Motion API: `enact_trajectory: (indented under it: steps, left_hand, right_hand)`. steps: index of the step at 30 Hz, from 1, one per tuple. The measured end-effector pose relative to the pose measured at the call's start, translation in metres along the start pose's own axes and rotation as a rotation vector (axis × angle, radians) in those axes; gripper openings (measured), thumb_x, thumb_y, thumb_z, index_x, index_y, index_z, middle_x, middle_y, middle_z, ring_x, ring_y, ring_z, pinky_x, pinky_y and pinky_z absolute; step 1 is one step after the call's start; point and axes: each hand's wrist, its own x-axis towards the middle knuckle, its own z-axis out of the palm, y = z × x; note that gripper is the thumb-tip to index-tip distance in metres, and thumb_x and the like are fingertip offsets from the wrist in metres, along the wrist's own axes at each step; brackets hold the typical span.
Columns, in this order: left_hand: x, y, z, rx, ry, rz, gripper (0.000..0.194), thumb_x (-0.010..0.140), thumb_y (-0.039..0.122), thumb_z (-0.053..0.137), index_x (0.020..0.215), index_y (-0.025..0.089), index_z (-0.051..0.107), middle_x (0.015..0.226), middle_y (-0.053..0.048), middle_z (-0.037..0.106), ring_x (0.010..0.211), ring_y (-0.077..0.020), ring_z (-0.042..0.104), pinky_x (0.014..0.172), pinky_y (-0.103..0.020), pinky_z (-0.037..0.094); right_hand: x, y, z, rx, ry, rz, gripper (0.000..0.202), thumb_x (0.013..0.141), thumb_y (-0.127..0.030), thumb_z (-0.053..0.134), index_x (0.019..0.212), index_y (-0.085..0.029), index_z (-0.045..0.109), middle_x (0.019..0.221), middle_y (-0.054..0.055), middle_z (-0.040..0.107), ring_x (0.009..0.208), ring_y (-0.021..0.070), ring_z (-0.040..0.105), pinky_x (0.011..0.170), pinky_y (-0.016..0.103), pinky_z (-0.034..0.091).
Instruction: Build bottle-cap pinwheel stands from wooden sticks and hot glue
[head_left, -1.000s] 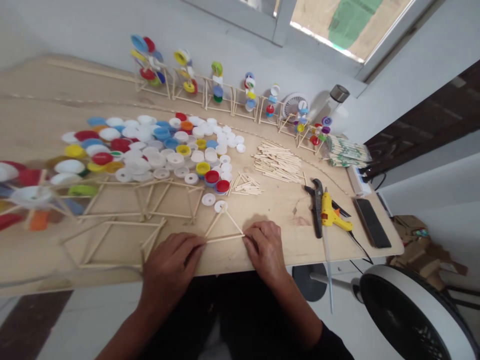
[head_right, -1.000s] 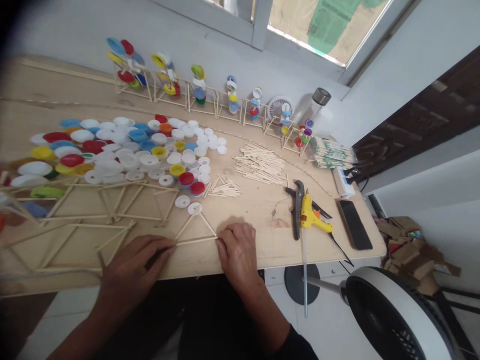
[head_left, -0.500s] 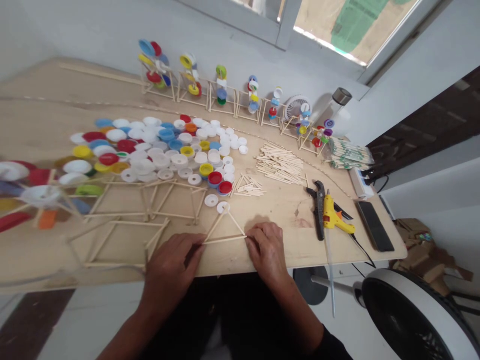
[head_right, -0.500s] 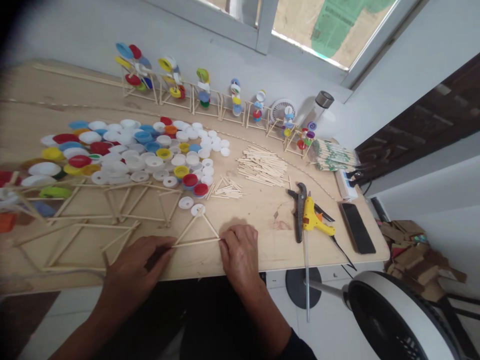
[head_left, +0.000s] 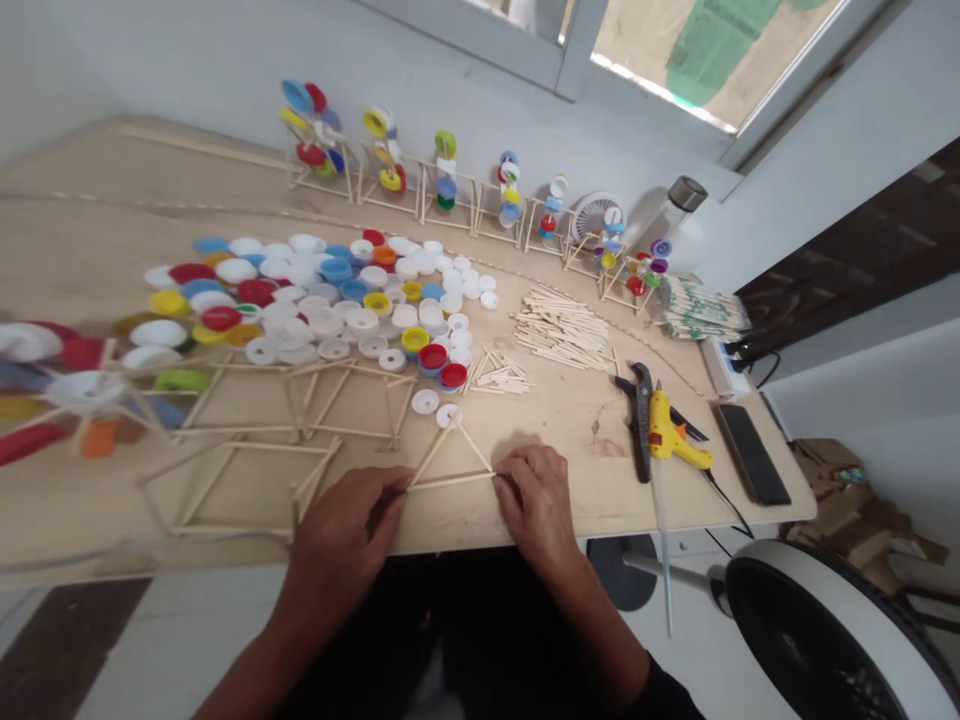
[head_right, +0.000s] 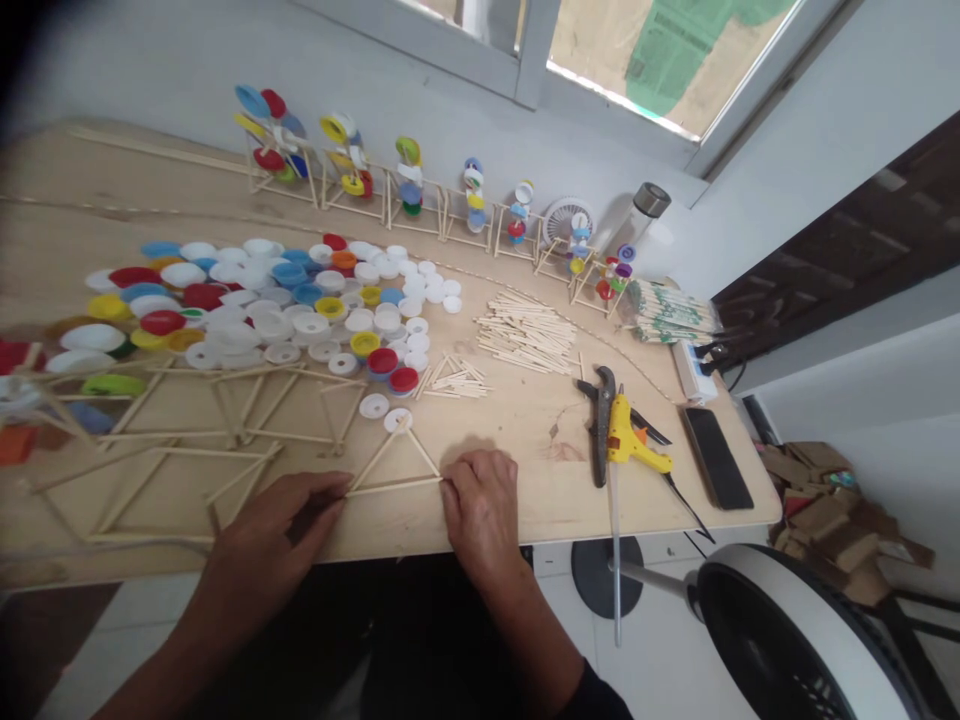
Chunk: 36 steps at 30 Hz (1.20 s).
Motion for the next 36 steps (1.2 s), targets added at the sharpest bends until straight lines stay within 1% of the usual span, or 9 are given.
enact_trajectory:
  steps: [4, 8, 13, 17, 23, 30, 36]
  left_hand:
    - [0.0017, 0.0016, -0.0010, 0.007, -0.006, 0.003, 0.015, 0.086, 0.032, 0.048, 0.090, 0.024, 0.060, 0.081, -0.003, 0.071, 0.074, -0.0191, 0.067, 0.066, -0.032, 0.053]
    - [0.0034, 0.0033, -0.0022, 0.012, -0.010, 0.061, 0.013, 0.087, 0.030, 0.048, 0.087, 0.025, 0.061, 0.081, -0.002, 0.070, 0.077, -0.0188, 0.067, 0.069, -0.032, 0.052]
    - [0.0045, 0.0054, -0.0031, 0.011, 0.020, 0.124, 0.012, 0.088, 0.029, 0.049, 0.087, 0.026, 0.062, 0.081, 0.000, 0.068, 0.076, -0.0172, 0.065, 0.070, -0.031, 0.051]
    - [0.0033, 0.0062, -0.0012, 0.025, 0.007, 0.110, 0.013, 0.088, 0.030, 0.049, 0.085, 0.026, 0.062, 0.081, -0.001, 0.068, 0.077, -0.0175, 0.065, 0.070, -0.031, 0.051]
    - [0.0017, 0.0034, 0.0023, 0.060, 0.038, 0.134, 0.015, 0.089, 0.029, 0.049, 0.084, 0.025, 0.062, 0.081, -0.001, 0.068, 0.077, -0.0171, 0.064, 0.071, -0.031, 0.050]
    - [0.0006, -0.0004, 0.0033, 0.066, 0.014, 0.129, 0.019, 0.090, 0.031, 0.047, 0.084, 0.023, 0.064, 0.082, -0.002, 0.068, 0.078, -0.0165, 0.064, 0.072, -0.029, 0.049]
    - [0.0007, -0.0020, 0.0047, 0.103, 0.052, 0.173, 0.019, 0.091, 0.030, 0.047, 0.084, 0.023, 0.064, 0.081, -0.002, 0.068, 0.077, -0.0160, 0.065, 0.071, -0.028, 0.049]
  right_hand:
    - [-0.0003, 0.0005, -0.0004, 0.003, -0.003, 0.002, 0.011, 0.092, -0.017, 0.054, 0.087, -0.021, 0.062, 0.091, 0.005, 0.062, 0.089, 0.0206, 0.053, 0.081, 0.036, 0.037]
    - [-0.0005, 0.0004, -0.0001, 0.009, -0.003, 0.007, 0.011, 0.091, -0.016, 0.054, 0.087, -0.022, 0.062, 0.091, 0.005, 0.062, 0.090, 0.0212, 0.053, 0.081, 0.037, 0.037]
    - [-0.0002, -0.0005, -0.0011, 0.022, 0.001, 0.003, 0.011, 0.092, -0.016, 0.053, 0.088, -0.020, 0.063, 0.091, 0.005, 0.062, 0.089, 0.0209, 0.052, 0.082, 0.036, 0.037]
    - [0.0005, -0.0010, -0.0028, 0.027, -0.006, 0.001, 0.011, 0.092, -0.016, 0.053, 0.088, -0.020, 0.062, 0.091, 0.005, 0.061, 0.089, 0.0210, 0.052, 0.082, 0.037, 0.037]
    - [0.0007, -0.0017, -0.0032, 0.020, -0.004, 0.008, 0.011, 0.092, -0.016, 0.053, 0.087, -0.020, 0.062, 0.090, 0.005, 0.061, 0.089, 0.0208, 0.052, 0.082, 0.036, 0.036]
    - [-0.0008, 0.0003, 0.0003, 0.017, 0.001, 0.001, 0.012, 0.092, -0.016, 0.053, 0.087, -0.020, 0.063, 0.091, 0.005, 0.061, 0.090, 0.0201, 0.051, 0.081, 0.035, 0.035]
    - [-0.0001, -0.0007, 0.0002, 0.016, 0.005, 0.000, 0.013, 0.093, -0.016, 0.052, 0.087, -0.020, 0.063, 0.090, 0.004, 0.061, 0.088, 0.0198, 0.052, 0.081, 0.035, 0.035]
